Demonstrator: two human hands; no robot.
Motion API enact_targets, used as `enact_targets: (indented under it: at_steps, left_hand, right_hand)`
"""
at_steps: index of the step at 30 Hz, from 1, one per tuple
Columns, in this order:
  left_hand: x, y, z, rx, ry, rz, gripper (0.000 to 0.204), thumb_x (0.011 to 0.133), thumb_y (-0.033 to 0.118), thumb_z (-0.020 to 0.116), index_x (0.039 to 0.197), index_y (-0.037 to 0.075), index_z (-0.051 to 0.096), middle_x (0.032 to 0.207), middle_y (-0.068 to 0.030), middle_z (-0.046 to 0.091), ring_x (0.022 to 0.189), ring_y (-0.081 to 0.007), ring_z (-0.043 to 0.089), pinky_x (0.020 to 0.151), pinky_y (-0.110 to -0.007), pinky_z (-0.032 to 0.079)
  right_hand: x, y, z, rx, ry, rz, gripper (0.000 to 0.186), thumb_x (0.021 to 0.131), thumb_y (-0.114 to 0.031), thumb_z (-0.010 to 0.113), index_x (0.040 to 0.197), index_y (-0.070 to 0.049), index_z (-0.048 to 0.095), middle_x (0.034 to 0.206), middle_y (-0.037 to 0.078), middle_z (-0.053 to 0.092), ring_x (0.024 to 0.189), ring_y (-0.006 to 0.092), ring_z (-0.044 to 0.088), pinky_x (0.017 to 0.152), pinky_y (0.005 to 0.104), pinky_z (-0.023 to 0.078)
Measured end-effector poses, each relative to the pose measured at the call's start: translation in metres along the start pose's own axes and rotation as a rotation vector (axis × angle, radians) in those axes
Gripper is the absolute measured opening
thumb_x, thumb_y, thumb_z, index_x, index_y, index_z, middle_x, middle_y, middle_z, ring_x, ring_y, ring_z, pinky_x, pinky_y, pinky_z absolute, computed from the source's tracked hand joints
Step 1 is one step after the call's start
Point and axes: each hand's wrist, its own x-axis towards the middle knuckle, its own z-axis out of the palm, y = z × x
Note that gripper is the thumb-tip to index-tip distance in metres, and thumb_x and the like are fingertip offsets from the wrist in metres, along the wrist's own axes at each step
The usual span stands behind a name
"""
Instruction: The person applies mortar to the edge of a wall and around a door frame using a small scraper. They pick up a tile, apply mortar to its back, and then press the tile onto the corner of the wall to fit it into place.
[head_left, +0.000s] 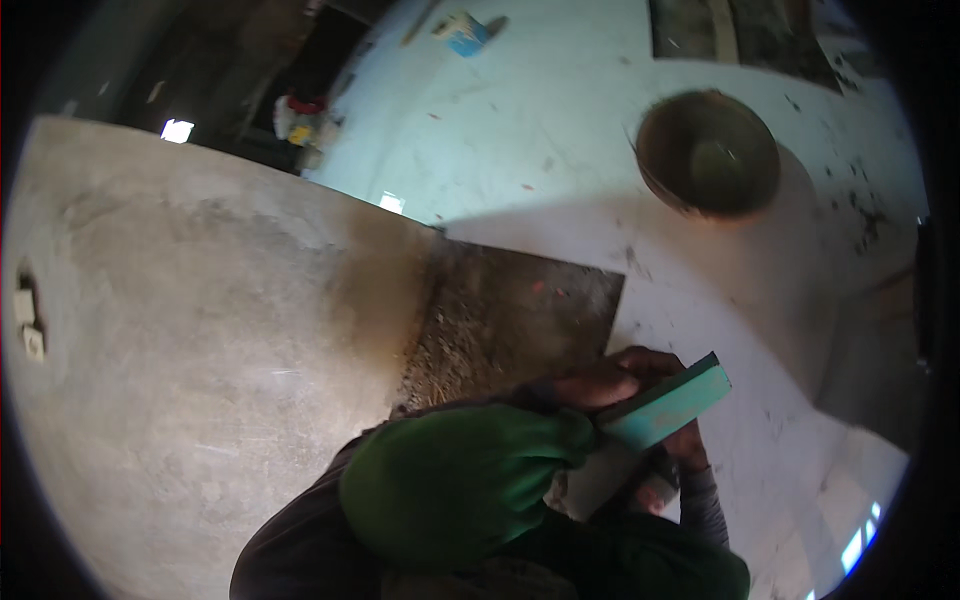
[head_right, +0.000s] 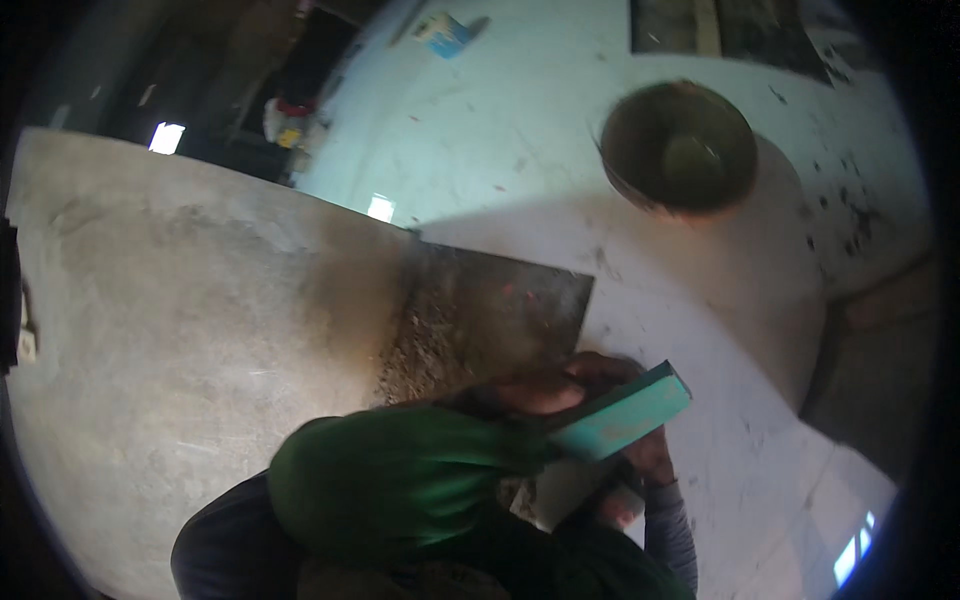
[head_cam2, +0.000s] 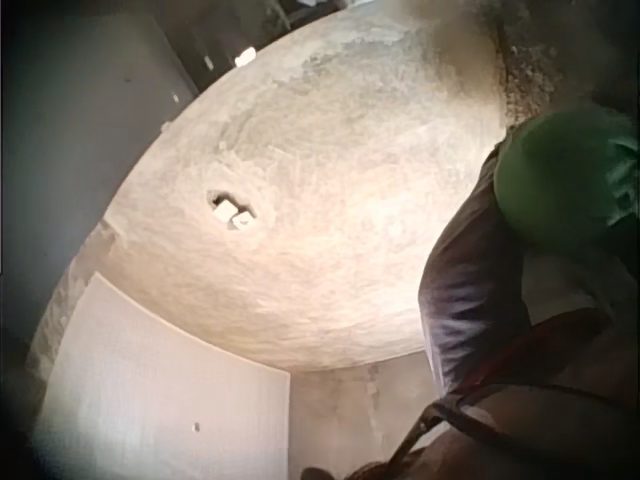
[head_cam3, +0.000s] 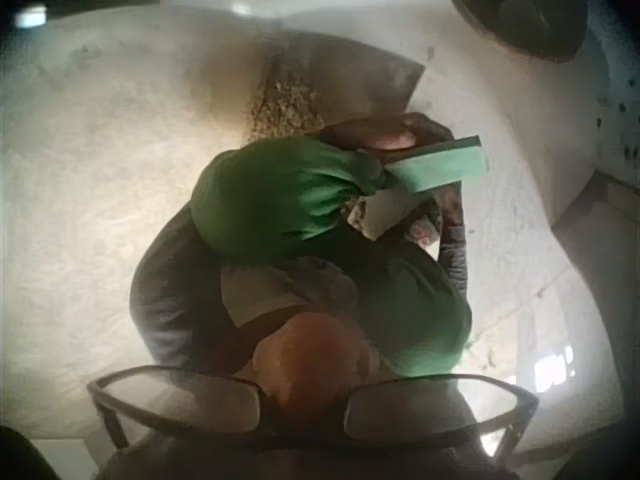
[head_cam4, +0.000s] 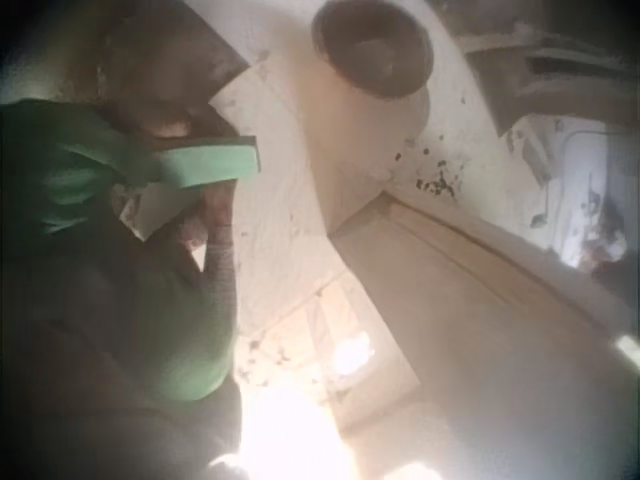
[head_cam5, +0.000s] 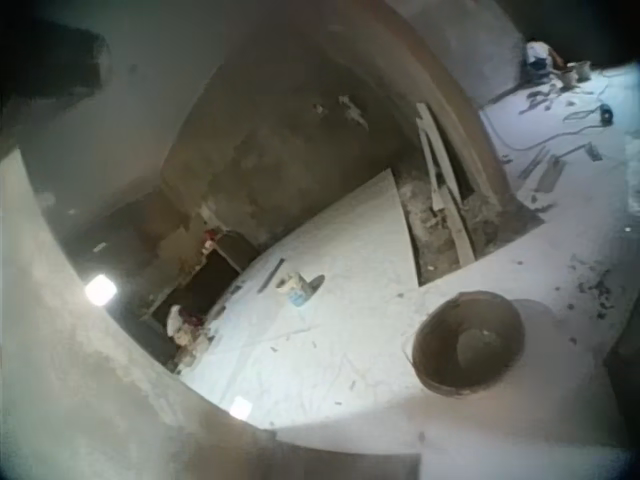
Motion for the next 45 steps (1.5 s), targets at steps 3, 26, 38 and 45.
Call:
enact_targets:
  at_steps: [3,26,38,45]
  left_hand:
    - [-0.023,-0.010,0.014,-0.153,0.063,-0.140,0.075,0.101,0.039,0.066,0.156,0.000,0.035,0.141,-0.0151,0.060,0.134,-0.0279,0.054,0.113,-0.043,0.043]
    - [0.000,0.006,-0.023,-0.173,0.714,0.175,0.025,0.104,0.013,0.053,0.123,0.004,0.066,0.114,-0.0075,0.073,0.101,-0.0168,0.071,0.090,-0.034,0.059]
    - [0.004,-0.003,-0.029,-0.423,0.568,0.051,0.029,0.099,0.011,0.054,0.124,0.001,0.064,0.117,-0.0088,0.071,0.104,-0.0192,0.071,0.092,-0.039,0.060]
    - [0.024,0.001,-0.032,-0.101,0.751,0.149,0.039,0.096,0.002,0.045,0.132,-0.001,0.059,0.122,-0.0100,0.069,0.111,-0.0176,0.068,0.097,-0.035,0.058]
  right_hand:
    - [0.008,-0.011,-0.027,0.362,0.180,0.137,0.042,0.100,-0.031,0.068,0.127,0.000,0.060,0.119,0.014,0.065,0.103,0.0214,0.067,0.086,0.0401,0.057]
    - [0.035,-0.159,-0.037,0.520,0.206,0.338,0.024,0.102,-0.027,0.066,0.104,-0.004,0.069,0.070,0.004,0.062,0.054,0.0065,0.049,0.047,0.0226,0.034]
    - [-0.002,-0.156,-0.058,0.391,0.235,0.146,0.025,0.104,-0.027,0.067,0.105,-0.002,0.067,0.080,0.003,0.065,0.066,0.0081,0.057,0.055,0.0237,0.042]
    - [-0.009,-0.199,-0.031,-0.690,0.401,-0.369,0.030,0.079,0.003,0.077,0.105,-0.011,0.071,0.081,0.009,0.062,0.066,0.0264,0.065,0.056,0.0385,0.054]
